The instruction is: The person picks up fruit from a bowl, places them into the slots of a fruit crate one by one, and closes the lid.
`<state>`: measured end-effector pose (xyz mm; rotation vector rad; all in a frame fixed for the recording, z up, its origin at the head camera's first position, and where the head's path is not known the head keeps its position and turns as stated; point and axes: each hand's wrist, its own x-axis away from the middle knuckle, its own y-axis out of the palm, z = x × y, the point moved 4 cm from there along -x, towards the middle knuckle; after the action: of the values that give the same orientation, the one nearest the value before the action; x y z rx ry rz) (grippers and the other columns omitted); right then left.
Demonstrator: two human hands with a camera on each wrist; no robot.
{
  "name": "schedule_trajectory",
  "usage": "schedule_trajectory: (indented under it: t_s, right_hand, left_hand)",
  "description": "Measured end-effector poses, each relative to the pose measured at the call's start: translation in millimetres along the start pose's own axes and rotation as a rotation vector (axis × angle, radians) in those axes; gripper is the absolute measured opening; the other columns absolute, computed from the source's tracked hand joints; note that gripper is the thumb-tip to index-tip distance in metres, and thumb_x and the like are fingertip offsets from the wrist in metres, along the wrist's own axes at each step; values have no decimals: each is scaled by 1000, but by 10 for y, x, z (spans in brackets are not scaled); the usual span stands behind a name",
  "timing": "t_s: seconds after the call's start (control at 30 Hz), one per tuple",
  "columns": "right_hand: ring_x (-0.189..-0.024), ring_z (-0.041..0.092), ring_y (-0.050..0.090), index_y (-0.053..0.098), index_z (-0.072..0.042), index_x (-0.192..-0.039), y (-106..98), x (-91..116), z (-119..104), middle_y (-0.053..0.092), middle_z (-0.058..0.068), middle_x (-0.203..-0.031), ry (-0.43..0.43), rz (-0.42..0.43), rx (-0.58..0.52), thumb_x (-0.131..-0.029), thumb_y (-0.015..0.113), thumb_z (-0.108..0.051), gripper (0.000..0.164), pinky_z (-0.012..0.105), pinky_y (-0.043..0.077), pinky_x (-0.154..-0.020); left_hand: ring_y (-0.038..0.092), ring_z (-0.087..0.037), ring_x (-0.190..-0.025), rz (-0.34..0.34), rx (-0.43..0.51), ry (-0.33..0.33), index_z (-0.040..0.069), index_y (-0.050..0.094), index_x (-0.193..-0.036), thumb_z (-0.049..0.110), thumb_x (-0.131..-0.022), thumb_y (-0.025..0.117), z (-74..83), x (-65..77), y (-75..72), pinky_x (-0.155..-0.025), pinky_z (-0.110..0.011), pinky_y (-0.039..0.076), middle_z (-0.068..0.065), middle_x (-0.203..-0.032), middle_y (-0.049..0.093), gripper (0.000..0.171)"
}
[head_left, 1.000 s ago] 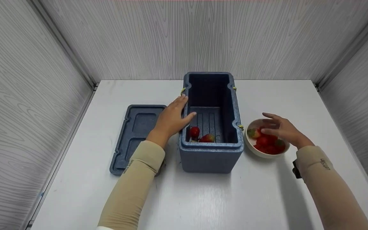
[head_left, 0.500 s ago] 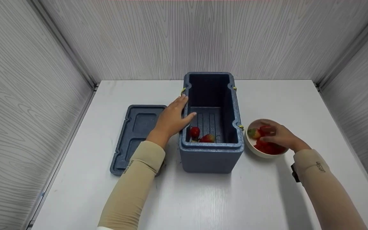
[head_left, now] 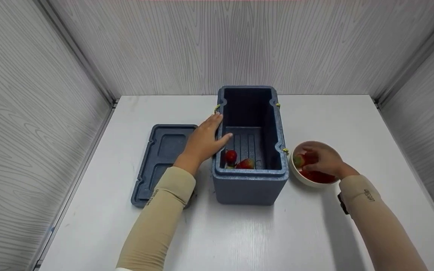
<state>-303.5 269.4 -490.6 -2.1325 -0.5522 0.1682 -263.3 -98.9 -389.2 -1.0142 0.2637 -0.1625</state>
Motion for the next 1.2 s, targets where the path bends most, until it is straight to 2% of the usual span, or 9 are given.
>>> schedule_trajectory:
  t_s: [0.2, 0.37, 0.47, 0.73, 0.87, 0.97, 1.2]
  right_hand:
    - [-121, 41, 43, 44, -2, -140, 78, -12, 1, 47, 24, -134, 46, -85, -43, -81, 74, -13, 67, 58, 37, -99]
    - [-119, 39, 43, 50, -3, -133, 102, -38, -15, 48, 20, -132, -35, -56, 0, -79, 73, -4, 60, 56, 41, -96]
    - [-119, 39, 42, 53, -4, -131, 112, -43, -22, 47, 19, -132, -47, -54, 28, -78, 74, -4, 57, 56, 40, -96]
    - [-111, 37, 45, 52, -7, -137, 123, -11, -46, 52, 20, -125, 51, -124, 61, -83, 72, -14, 58, 55, 43, -92]
    - [-107, 34, 48, 49, -7, -139, 145, 1, -39, 54, 19, -123, 118, -177, 31, -86, 70, -19, 59, 51, 46, -90]
    - [-109, 33, 48, 48, -8, -140, 160, -6, -29, 53, 18, -125, 120, -195, 0, -86, 71, -19, 60, 50, 46, -91]
    - [-114, 35, 46, 53, -9, -133, 167, -15, 35, 51, 17, -127, 57, -133, -5, -83, 75, -20, 56, 52, 43, -93]
  left_hand:
    - [21, -20, -142, -6, 2, 0, 10, 28, -151, 49, -96, 50, 4, 4, 1, -113, -40, 21, -6, -155, 24, 71]
    - [22, -21, -141, -5, -1, 3, 10, 28, -151, 49, -96, 50, 10, 0, -13, -113, -40, 21, -6, -155, 24, 71]
    - [22, -21, -141, -4, -5, 4, 10, 28, -151, 49, -96, 50, 11, 0, -21, -113, -40, 21, -6, -155, 24, 71]
    - [22, -21, -141, -4, -12, -1, 10, 28, -151, 49, -96, 50, 11, 6, -20, -113, -39, 21, -6, -155, 24, 71]
    - [22, -20, -141, 0, -17, 2, 10, 28, -151, 49, -96, 50, 6, 6, -14, -113, -39, 21, -6, -155, 24, 71]
    - [22, -20, -141, 0, -11, 4, 10, 28, -151, 50, -96, 50, 1, 7, -12, -113, -39, 21, -6, -155, 24, 71]
    - [21, -20, -141, -4, 3, 4, 11, 28, -151, 50, -96, 50, -4, 5, -8, -113, -39, 20, -6, -155, 24, 71]
